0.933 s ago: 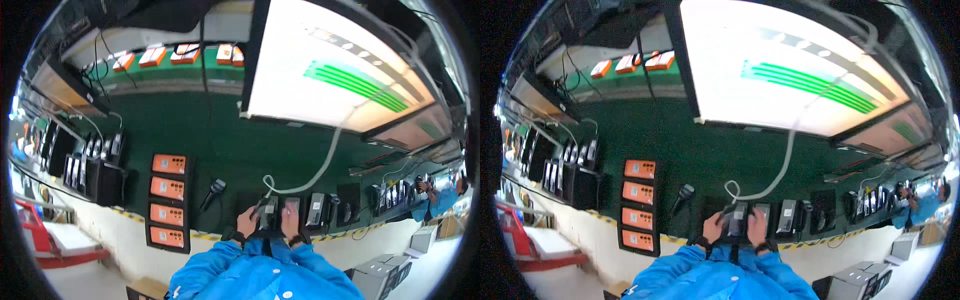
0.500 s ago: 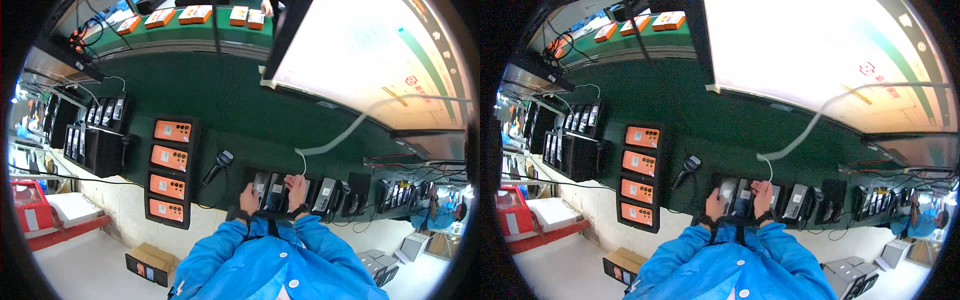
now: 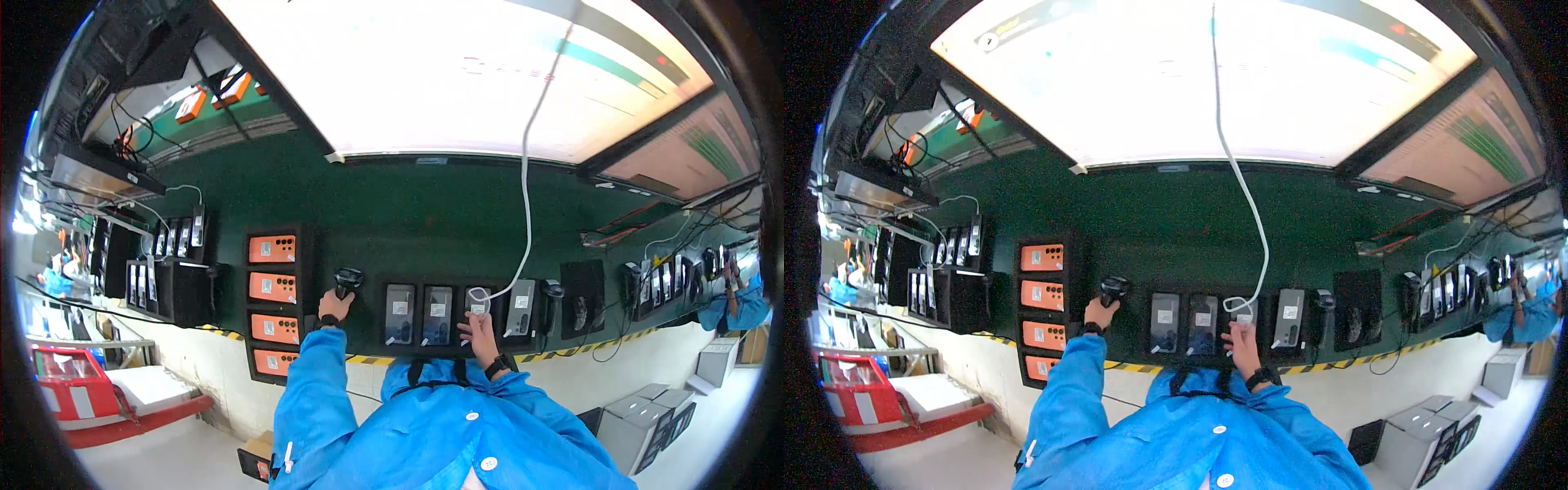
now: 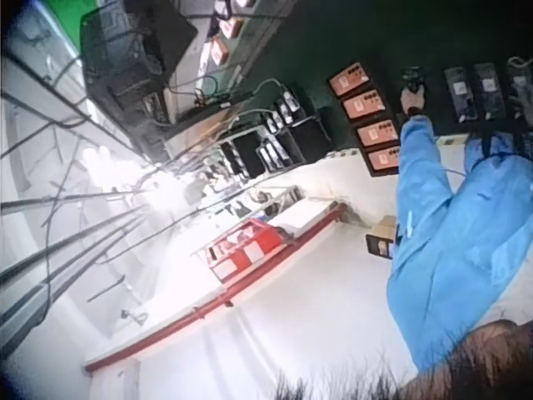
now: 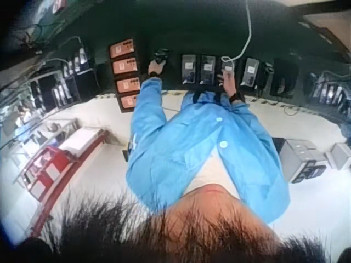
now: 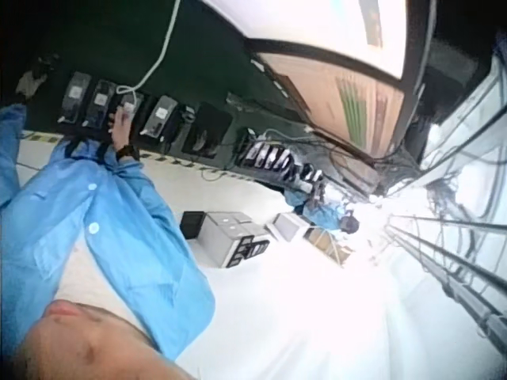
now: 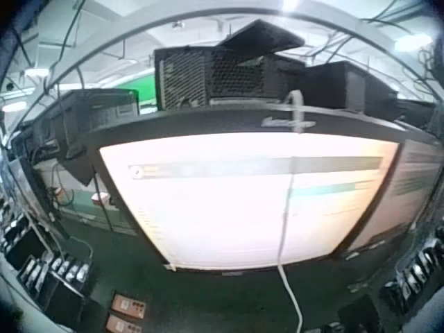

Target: The worker scans barcodes on mobile phones and plugs them into a multi-port testing jig to verify functionality.

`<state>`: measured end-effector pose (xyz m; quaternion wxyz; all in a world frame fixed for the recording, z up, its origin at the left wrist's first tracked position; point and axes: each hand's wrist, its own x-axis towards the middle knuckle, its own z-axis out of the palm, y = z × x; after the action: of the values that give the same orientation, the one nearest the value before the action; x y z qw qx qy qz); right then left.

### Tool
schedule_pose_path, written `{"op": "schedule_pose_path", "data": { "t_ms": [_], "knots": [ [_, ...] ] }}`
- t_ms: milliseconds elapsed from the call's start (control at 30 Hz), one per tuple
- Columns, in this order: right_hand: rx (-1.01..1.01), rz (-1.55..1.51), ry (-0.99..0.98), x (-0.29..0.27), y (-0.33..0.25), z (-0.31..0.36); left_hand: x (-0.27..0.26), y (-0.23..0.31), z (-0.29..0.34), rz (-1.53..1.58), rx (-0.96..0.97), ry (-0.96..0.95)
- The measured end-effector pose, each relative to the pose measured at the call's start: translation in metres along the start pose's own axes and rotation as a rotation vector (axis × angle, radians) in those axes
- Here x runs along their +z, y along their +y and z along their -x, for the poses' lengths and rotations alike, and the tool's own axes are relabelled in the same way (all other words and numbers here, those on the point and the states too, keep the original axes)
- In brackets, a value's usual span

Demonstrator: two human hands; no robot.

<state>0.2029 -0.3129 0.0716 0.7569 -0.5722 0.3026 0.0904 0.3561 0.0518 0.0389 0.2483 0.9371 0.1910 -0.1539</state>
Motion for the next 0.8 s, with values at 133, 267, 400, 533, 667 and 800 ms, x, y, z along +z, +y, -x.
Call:
{"op": "schedule_pose_path", "data": {
  "t_ms": [133, 267, 400, 533, 667, 800],
  "knots": [
    [-0.019, -0.041, -0.038, -0.001, -0.003, -0.008, -0.042, 0.051, 0.088, 0.501, 0.051, -0.143],
    [-0.020, -0.003, -0.136, 0.010, -0.008, -0.020, -0.011, -0.033, 0.151, -0.153, 0.331, 0.038],
    [-0.034, 0.037, -0.175, 0.016, -0.002, -0.038, -0.002, 0.003, 0.197, -0.157, 0.106, -0.052],
    [-0.164, 0.210, -0.172, 0.015, 0.007, -0.061, 0.033, 0.041, 0.194, 0.060, 0.139, -0.162],
    [-0.137, 0.170, -0.230, 0.026, 0.009, -0.062, 0.073, 0.039, 0.174, 0.147, 0.093, -0.153],
    [-0.085, 0.218, -0.284, 0.017, 0.005, -0.068, 0.080, 0.057, 0.180, 0.285, 0.116, -0.138]
  ]
}}
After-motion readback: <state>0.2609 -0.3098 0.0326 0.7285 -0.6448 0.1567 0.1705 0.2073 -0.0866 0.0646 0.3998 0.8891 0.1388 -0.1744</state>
